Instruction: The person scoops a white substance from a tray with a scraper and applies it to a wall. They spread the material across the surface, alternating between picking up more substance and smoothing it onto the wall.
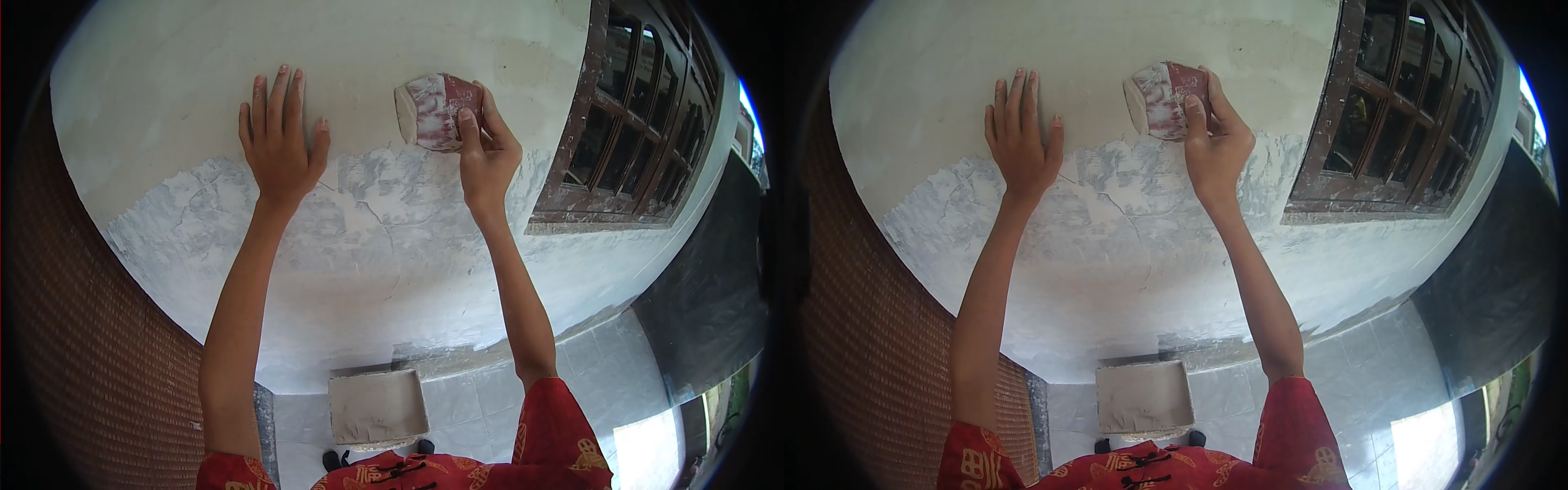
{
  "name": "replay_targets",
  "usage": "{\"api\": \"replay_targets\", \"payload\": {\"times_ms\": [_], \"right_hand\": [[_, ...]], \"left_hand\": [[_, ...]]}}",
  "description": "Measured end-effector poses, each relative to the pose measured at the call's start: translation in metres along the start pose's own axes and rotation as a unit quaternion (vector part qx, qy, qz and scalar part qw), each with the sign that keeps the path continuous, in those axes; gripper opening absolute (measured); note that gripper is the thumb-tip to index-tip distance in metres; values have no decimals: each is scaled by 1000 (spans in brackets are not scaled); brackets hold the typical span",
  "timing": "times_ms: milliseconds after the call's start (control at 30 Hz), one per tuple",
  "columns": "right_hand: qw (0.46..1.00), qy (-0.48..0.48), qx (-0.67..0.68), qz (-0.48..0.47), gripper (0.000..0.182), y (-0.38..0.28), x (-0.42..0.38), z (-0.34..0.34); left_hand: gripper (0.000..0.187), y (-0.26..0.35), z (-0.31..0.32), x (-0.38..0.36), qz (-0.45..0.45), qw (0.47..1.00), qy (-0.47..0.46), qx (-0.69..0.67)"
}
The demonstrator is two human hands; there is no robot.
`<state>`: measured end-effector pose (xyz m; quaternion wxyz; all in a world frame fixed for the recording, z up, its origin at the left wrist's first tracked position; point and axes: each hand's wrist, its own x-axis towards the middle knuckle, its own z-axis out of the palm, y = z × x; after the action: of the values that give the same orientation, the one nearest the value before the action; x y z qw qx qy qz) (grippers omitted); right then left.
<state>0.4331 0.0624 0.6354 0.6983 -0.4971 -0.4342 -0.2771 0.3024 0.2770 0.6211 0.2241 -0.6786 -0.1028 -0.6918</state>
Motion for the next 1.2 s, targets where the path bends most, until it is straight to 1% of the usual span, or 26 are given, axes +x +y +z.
{"api": "replay_targets", "payload": {"times_ms": [67, 133, 200, 233, 300, 333, 367, 400, 467, 500, 600, 633, 667, 733, 800, 833, 867, 900, 933, 967, 1033, 1067, 1100, 1133, 1200], "right_hand": [[997, 65, -27, -32, 40, 10, 10, -12], [992, 121, -22, -20, 41, 15, 27, -39], [988, 157, 12, -10, 42, 9, 36, -58], [988, 156, 13, -10, 42, 8, 37, -58], [991, 114, 68, -7, 43, -3, 31, -46], [995, 84, 59, -11, 44, -8, 25, -30], [996, 36, 80, 25, 44, -12, 15, -14], [998, 11, 55, 38, 43, -18, 5, 4], [999, -35, 4, -10, 43, -4, -3, 18], [999, -32, 5, -12, 43, 0, 0, 13], [992, 104, 39, 57, 43, 5, 19, -21], [991, 133, 10, 24, 43, 15, 28, -40], [988, 156, 19, 9, 43, 11, 35, -52], [980, 177, 89, -8, 43, 9, 39, -60], [989, 130, 70, -25, 44, 2, 39, -39], [994, 81, 73, 25, 45, -20, 31, -20], [995, 49, 84, 16, 44, -18, 29, -3], [998, 33, 60, -3, 44, -17, 27, 12], [999, 16, 37, -23, 43, -16, 29, 22], [999, 16, 38, -23, 43, -11, 33, 20], [996, 84, 6, -36, 42, 1, 43, 7], [992, 122, 31, 11, 42, 5, 49, -7], [986, 154, 41, 38, 42, -2, 49, -21], [983, 181, 40, 11, 43, 14, 55, -40], [974, 205, 96, -6, 44, 1, 53, -54]], "left_hand": [[58, -2, -1, 1, 2, 1000, -3, 1], [59, 0, -1, 0, -6, 1000, -11, 4], [59, 2, 0, 0, -7, 1000, -8, 4], [59, 2, 1, 1, -8, 1000, -5, 4], [59, 2, 1, 1, -5, 1000, -4, 6], [58, 2, 1, 0, -3, 1000, -2, 8], [58, 1, 0, 0, -2, 1000, -3, 5], [58, -1, -1, -1, -1, 1000, -5, 2], [58, -1, 0, 1, 3, 1000, -3, -1], [58, -2, 0, 1, 4, 1000, -6, 2], [58, 0, -1, 0, -2, 1000, -8, 6], [58, 1, -1, 0, -8, 1000, -8, 1], [58, 0, 0, 0, -13, 1000, -6, 3], [58, 2, 0, 0, -10, 1000, -5, 7], [58, 2, -1, -1, -9, 1000, -7, 4], [58, 1, 0, 0, -6, 1000, -3, 4], [58, -1, 0, 0, -5, 1000, -4, 2], [58, -2, 0, 0, -4, 1000, -5, -2], [58, -3, 0, 0, -3, 1000, -6, -4], [58, -3, 0, 0, -3, 1000, -6, -4], [58, -3, -1, 0, -3, 1000, -9, -3], [58, -3, -1, 0, -5, 1000, -8, 1], [58, -1, -1, 0, -6, 1000, -5, -4], [58, 0, -1, 0, -8, 1000, -2, -9], [58, 1, 0, 1, -10, 1000, 0, -6]]}}
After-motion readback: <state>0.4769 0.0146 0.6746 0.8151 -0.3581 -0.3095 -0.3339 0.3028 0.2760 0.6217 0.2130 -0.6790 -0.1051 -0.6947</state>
